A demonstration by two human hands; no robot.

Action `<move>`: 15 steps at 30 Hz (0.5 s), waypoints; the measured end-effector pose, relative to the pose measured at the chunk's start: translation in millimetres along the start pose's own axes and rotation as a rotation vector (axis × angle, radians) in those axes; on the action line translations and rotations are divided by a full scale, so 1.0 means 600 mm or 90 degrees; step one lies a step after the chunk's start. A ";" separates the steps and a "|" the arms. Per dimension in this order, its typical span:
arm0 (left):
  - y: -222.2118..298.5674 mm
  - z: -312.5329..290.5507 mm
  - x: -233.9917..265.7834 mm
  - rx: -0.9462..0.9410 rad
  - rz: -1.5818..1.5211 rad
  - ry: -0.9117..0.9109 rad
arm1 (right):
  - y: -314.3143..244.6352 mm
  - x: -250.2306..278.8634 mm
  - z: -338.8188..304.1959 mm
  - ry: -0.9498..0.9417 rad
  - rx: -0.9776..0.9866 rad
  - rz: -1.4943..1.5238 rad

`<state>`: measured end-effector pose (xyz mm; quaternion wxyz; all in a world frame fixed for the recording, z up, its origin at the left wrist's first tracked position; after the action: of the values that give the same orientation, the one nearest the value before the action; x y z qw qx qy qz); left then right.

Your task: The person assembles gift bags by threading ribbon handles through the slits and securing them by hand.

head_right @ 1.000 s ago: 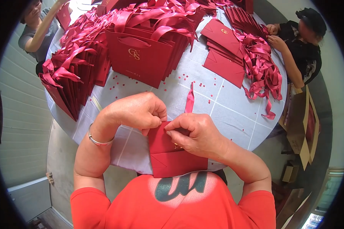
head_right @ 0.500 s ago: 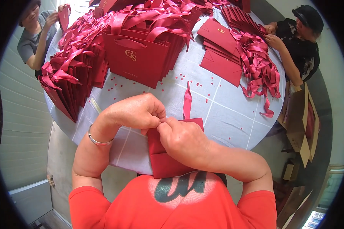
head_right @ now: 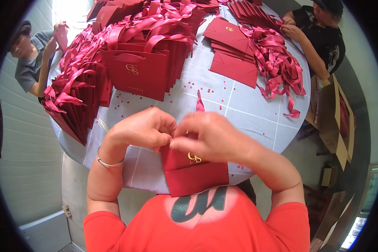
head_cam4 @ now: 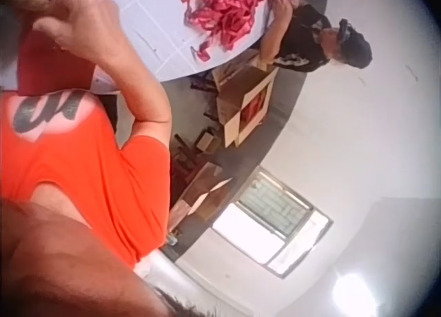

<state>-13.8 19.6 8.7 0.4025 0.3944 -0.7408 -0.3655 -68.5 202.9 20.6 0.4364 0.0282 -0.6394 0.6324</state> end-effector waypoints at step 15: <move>0.041 -0.050 -0.023 -0.329 0.185 0.148 | 0.041 -0.010 0.106 -0.522 -0.300 0.234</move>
<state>10.8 35.5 37.9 0.6191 0.2085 -0.6210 -0.4331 -112.7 151.7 9.1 0.0256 0.0618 -0.8778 0.4743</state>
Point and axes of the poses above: each hand's wrist, its own z-axis towards the middle knuckle, its own x-axis out of the back of the hand, y = z × x, the point moved 2 cm from there along z, towards the middle knuckle, and after that the axes turned 11 degrees about y, right-handed, at the moved point
